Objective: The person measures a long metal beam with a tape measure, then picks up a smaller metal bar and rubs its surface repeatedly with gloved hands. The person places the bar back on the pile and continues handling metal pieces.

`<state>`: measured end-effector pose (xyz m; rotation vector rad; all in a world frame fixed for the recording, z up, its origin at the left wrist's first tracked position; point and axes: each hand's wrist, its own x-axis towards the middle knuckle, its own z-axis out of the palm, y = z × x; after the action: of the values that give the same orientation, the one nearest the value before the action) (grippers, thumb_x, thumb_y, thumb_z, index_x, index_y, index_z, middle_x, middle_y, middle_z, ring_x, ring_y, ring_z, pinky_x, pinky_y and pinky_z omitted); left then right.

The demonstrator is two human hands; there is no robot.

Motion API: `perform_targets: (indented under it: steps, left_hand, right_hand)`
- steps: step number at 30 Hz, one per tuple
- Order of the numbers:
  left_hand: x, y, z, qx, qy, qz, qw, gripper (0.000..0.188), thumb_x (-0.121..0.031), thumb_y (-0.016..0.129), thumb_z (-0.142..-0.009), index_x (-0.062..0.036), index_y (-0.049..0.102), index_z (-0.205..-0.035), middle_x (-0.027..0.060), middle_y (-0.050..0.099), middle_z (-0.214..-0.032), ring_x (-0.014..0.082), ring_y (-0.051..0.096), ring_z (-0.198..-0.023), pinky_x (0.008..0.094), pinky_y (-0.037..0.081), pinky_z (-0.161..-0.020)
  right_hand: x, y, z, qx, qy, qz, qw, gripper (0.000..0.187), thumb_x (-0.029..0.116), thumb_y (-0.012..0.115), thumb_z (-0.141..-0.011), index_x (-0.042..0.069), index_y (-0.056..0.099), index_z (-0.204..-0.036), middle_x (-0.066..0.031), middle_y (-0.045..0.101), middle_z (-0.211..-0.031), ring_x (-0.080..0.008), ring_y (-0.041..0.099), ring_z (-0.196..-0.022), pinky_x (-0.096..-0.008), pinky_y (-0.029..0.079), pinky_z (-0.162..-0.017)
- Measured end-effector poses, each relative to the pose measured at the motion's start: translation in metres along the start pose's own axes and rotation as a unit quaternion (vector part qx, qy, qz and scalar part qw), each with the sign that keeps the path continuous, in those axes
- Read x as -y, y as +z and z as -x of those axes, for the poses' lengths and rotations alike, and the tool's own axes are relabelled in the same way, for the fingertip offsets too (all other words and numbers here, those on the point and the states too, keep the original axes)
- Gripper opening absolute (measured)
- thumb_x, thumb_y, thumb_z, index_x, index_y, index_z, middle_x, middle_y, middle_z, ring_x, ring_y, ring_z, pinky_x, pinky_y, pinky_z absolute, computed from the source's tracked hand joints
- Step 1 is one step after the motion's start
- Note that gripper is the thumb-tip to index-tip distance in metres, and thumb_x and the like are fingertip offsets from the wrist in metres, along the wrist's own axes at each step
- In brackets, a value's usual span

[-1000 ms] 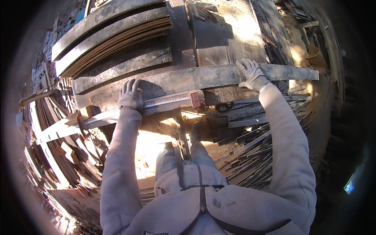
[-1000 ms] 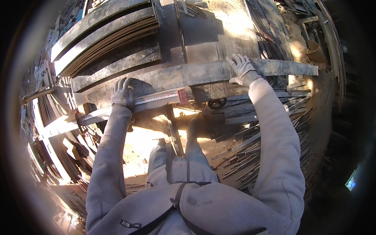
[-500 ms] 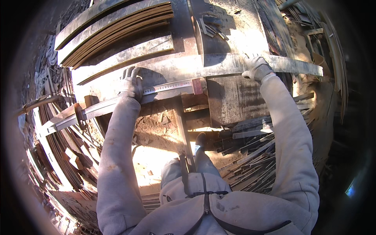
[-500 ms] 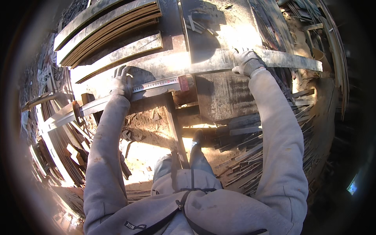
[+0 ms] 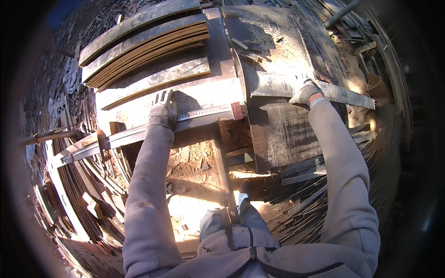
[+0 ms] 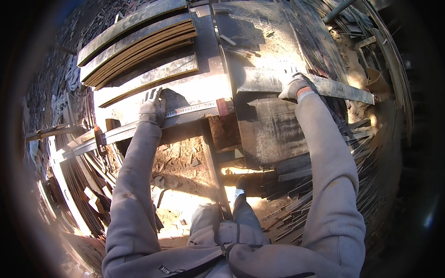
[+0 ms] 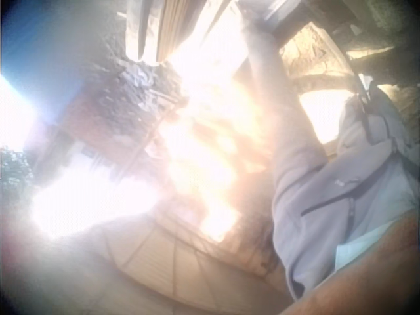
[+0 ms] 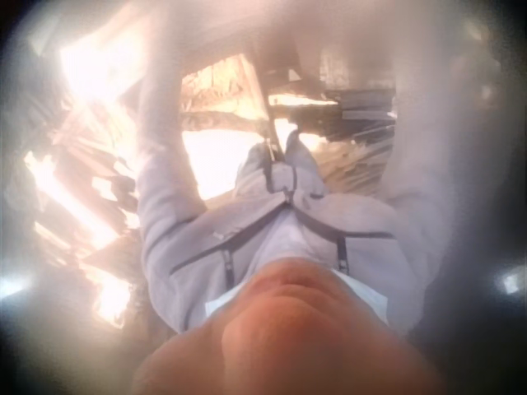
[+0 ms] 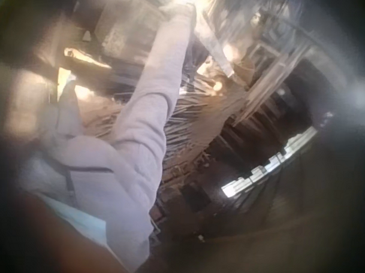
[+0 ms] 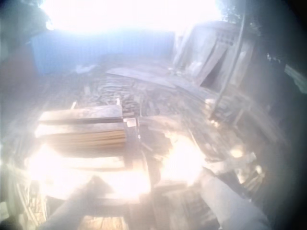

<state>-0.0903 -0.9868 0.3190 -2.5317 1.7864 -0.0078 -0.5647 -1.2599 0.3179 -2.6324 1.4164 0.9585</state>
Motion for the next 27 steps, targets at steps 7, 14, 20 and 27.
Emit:
perform_targets:
  steps: [7, 14, 20, 27]
  left_hand:
    - [-0.003, -0.012, 0.006, 0.028, 0.01, 0.02, 0.999, 0.062, -0.031, 0.062, -0.101, -0.0124, 0.047, -0.158, 0.0118, 0.051, -0.158, 0.0324, 0.042, -0.151, 0.0474, 0.033, -0.127]
    - [-0.003, -0.042, -0.015, 0.091, 0.03, 0.036, 0.995, 0.077, -0.042, 0.073, -0.087, -0.0166, 0.05, -0.155, 0.0132, 0.055, -0.147, 0.0327, 0.046, -0.144, 0.05, 0.033, -0.125]
    - [0.004, -0.093, -0.074, 0.27, 0.133, -0.034, 0.953, 0.059, -0.055, 0.081, -0.08, -0.0282, 0.076, -0.131, 0.0128, 0.061, -0.136, 0.0335, 0.054, -0.134, 0.0459, 0.045, -0.111]
    - [-0.004, -0.202, -0.117, -0.153, 0.016, 0.527, 0.836, 0.028, -0.009, 0.09, -0.088, -0.0073, 0.062, -0.094, 0.0039, 0.072, -0.093, 0.0119, 0.065, -0.083, 0.0284, 0.055, -0.076]
  right_hand:
    - [0.01, 0.023, 0.097, -0.051, -0.045, -0.02, 0.998, 0.1, 0.018, 0.073, -0.076, -0.001, 0.023, -0.161, -0.0277, 0.026, -0.165, -0.0462, 0.022, -0.158, -0.0528, 0.022, -0.13]
    - [-0.012, -0.018, 0.133, -0.305, -0.251, -0.154, 0.906, 0.078, 0.014, 0.068, -0.078, 0.0, 0.043, -0.151, -0.0233, 0.048, -0.154, -0.0425, 0.045, -0.148, -0.0524, 0.037, -0.125]
    - [-0.018, -0.118, 0.121, -0.291, -0.309, -0.193, 0.885, 0.073, 0.015, 0.064, -0.087, 0.002, 0.041, -0.155, -0.0215, 0.049, -0.154, -0.0388, 0.047, -0.147, -0.0514, 0.039, -0.124]
    - [-0.062, -0.185, 0.052, -0.4, -0.279, -0.213, 0.846, 0.082, 0.016, 0.069, -0.085, 0.004, 0.038, -0.159, -0.02, 0.051, -0.15, -0.0406, 0.052, -0.139, -0.0511, 0.042, -0.119]
